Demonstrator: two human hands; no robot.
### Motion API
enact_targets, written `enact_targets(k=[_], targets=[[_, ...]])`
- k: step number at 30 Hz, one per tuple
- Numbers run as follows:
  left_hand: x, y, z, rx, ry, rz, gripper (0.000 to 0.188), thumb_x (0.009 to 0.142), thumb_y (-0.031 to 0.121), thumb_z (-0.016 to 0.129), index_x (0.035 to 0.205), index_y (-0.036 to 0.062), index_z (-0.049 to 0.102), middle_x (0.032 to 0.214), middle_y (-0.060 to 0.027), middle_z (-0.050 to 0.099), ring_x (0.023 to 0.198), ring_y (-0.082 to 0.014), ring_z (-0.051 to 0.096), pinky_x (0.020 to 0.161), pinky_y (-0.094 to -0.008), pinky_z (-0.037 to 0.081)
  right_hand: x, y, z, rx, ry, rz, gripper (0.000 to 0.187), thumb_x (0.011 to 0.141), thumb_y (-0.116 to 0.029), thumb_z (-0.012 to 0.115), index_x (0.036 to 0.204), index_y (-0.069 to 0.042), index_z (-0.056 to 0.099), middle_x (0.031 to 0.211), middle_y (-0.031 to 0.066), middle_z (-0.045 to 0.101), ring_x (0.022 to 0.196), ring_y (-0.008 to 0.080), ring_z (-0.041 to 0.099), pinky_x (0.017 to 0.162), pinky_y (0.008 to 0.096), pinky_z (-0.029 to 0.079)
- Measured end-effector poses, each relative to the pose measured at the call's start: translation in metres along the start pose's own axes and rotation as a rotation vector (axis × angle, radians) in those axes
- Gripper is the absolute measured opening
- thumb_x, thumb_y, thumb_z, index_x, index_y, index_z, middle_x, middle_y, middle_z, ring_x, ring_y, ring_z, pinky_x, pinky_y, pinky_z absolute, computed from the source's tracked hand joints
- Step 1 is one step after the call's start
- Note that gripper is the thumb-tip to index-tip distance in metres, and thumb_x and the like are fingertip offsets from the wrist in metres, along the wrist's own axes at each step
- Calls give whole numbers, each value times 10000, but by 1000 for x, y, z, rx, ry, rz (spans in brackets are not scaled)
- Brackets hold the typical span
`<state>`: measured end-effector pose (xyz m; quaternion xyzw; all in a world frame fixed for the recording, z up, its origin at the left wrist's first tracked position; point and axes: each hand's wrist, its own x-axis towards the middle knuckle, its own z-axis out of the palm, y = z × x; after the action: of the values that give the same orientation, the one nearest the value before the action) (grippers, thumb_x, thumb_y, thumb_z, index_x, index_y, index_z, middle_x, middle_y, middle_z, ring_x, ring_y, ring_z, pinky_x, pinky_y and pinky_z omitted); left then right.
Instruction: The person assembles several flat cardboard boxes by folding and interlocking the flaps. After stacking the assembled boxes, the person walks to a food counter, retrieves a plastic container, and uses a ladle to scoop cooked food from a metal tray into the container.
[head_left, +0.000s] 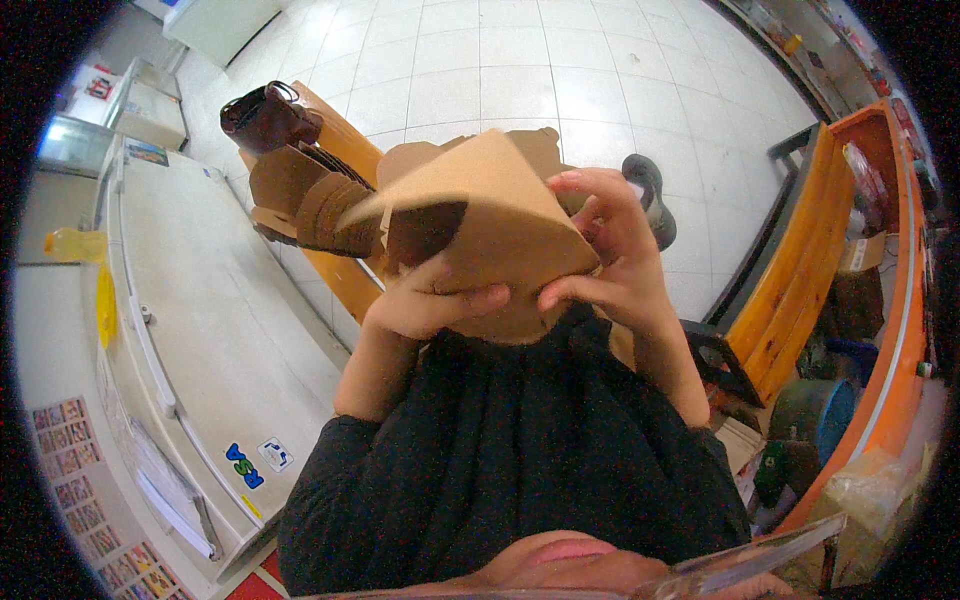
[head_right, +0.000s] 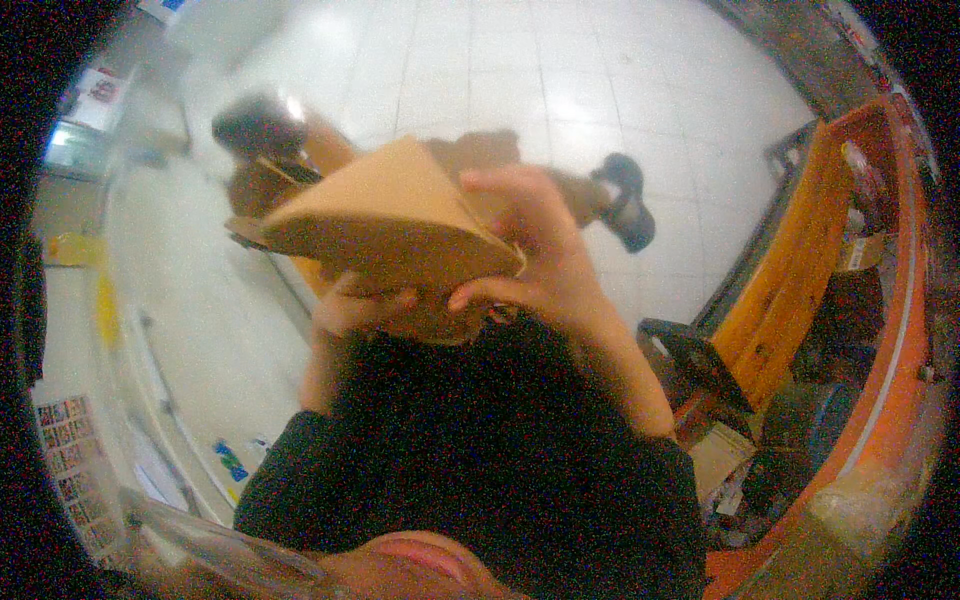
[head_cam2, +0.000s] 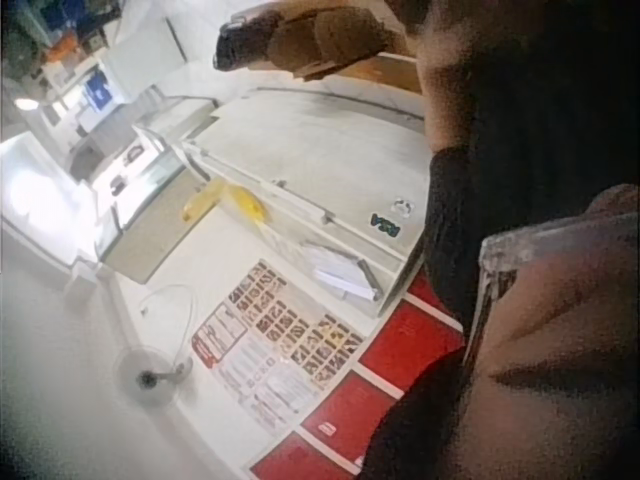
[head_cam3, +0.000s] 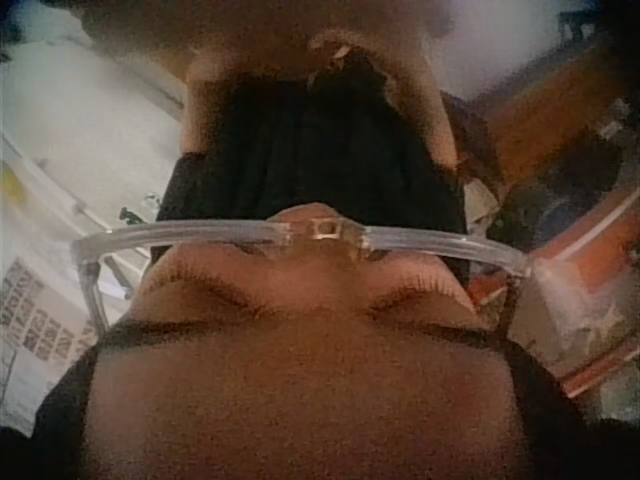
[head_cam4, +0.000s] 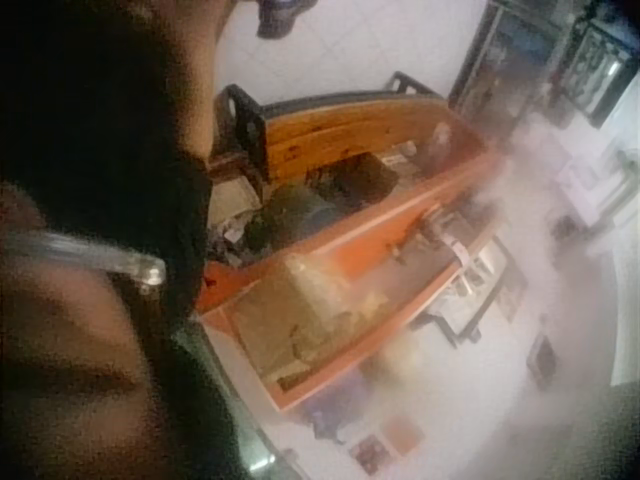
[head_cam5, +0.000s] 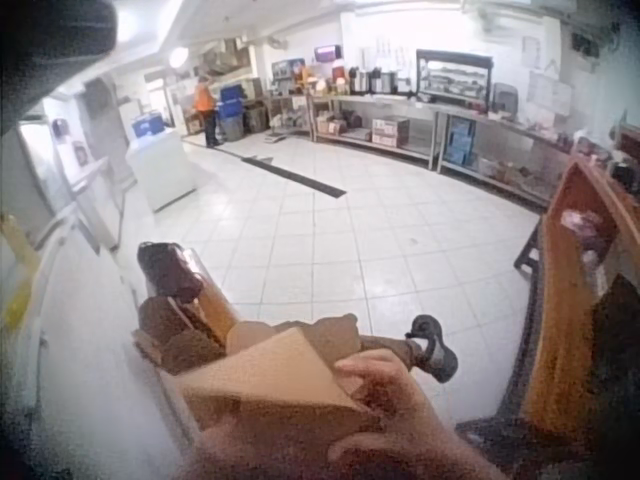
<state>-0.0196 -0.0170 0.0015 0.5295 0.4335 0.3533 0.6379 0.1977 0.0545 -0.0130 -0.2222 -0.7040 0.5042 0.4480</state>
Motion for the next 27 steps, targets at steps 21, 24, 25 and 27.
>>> enact_targets(k=[21,24,25,27], targets=[[12,-5,-6,-273,166,-59,479,832,129,686,1243,-20,489,1133,-63,588,1043,-141,541,887,-282,447,-8,3,-2,-299,213,163,271,823,-172,686,1056,-32,680,850,108,702,727,145,652,657,271,497],[11,0,2,-296,212,-104,469,839,135,679,1240,-18,491,1125,-61,590,1036,-138,543,886,-281,449,-4,2,-2,-461,164,-9,269,831,-40,645,1099,-23,660,902,100,693,739,126,634,651,237,499],[12,2,4,-329,215,-113,466,841,137,676,1240,-18,491,1123,-61,590,1034,-138,544,886,-281,449,-1,1,-1,-525,154,-88,287,831,24,629,1115,-14,651,926,95,688,746,112,623,652,217,499],[13,-2,3,-399,235,-123,473,842,140,676,1246,-13,486,1128,-63,591,1037,-146,549,888,-286,452,2,-2,1,-527,101,-191,307,802,62,618,1094,-24,664,995,133,679,754,149,647,670,237,517]])
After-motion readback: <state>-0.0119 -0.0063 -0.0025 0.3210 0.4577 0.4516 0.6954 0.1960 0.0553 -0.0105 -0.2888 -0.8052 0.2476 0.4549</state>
